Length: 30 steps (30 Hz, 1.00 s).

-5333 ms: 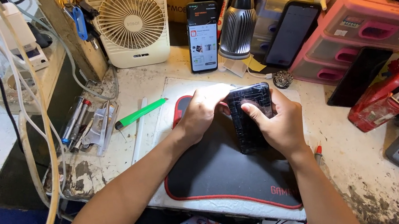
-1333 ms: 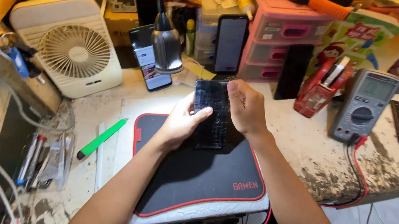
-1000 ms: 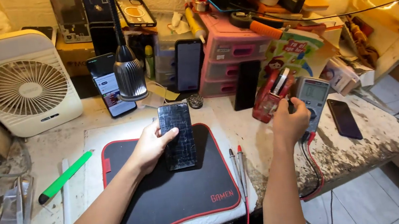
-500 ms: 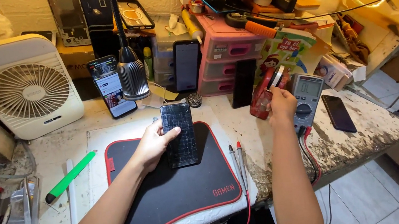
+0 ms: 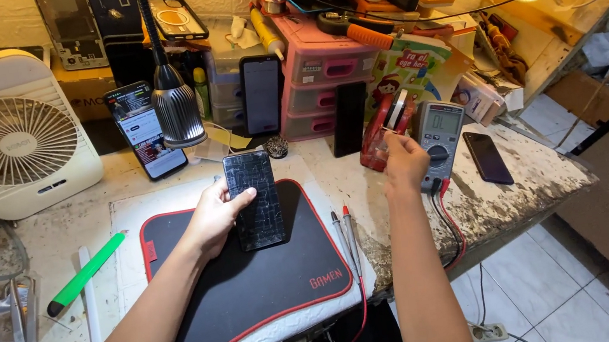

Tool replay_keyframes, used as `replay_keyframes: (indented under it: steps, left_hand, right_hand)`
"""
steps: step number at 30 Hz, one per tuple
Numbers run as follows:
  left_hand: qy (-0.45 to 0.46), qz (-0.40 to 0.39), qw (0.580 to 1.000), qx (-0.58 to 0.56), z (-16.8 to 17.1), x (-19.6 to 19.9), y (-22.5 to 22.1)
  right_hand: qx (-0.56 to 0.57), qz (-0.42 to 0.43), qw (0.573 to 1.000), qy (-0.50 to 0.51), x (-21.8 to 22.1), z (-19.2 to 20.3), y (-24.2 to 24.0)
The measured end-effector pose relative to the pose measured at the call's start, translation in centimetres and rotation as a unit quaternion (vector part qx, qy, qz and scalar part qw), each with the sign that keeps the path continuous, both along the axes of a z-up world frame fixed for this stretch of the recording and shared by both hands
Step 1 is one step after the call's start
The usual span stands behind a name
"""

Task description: The person is securing internal components and the screen of a mobile phone during a repair process using manual pressure and an electric screwdriver.

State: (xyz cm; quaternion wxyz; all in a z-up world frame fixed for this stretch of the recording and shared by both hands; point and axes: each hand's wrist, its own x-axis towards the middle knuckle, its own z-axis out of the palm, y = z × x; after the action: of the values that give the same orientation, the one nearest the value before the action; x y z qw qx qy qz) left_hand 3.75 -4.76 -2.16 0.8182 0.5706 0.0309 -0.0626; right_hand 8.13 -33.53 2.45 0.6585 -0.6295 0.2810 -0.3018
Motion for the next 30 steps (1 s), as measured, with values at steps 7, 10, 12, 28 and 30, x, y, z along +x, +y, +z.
replay_keyframes:
  steps: [7,10,12,28,30]
  left_hand:
    - [0.009,0.008,1.000,0.002,0.1,-0.1,0.2]
    - [0.015,0.015,1.000,-0.007,0.3,-0.1,0.0]
    - [0.010,0.021,0.999,-0.033,-0.2,0.0,0.2]
    - [-0.033,0.031,0.996,-0.081,0.0,0.3,0.7]
    - [-0.035,0.040,0.995,-0.089,0.3,0.0,0.7]
  right_hand:
    - [-0.102,0.002,0.993,0.057,0.1,-4.9,-1.8]
    - [-0.205,-0.014,0.973,0.105,1.0,-7.0,-3.7]
    - [-0.264,-0.046,0.950,0.160,0.8,-6.6,-3.4]
    - [-0.311,-0.066,0.941,0.113,0.8,-8.7,-5.4]
    - [-0.339,-0.108,0.931,0.078,1.0,-9.7,-6.4]
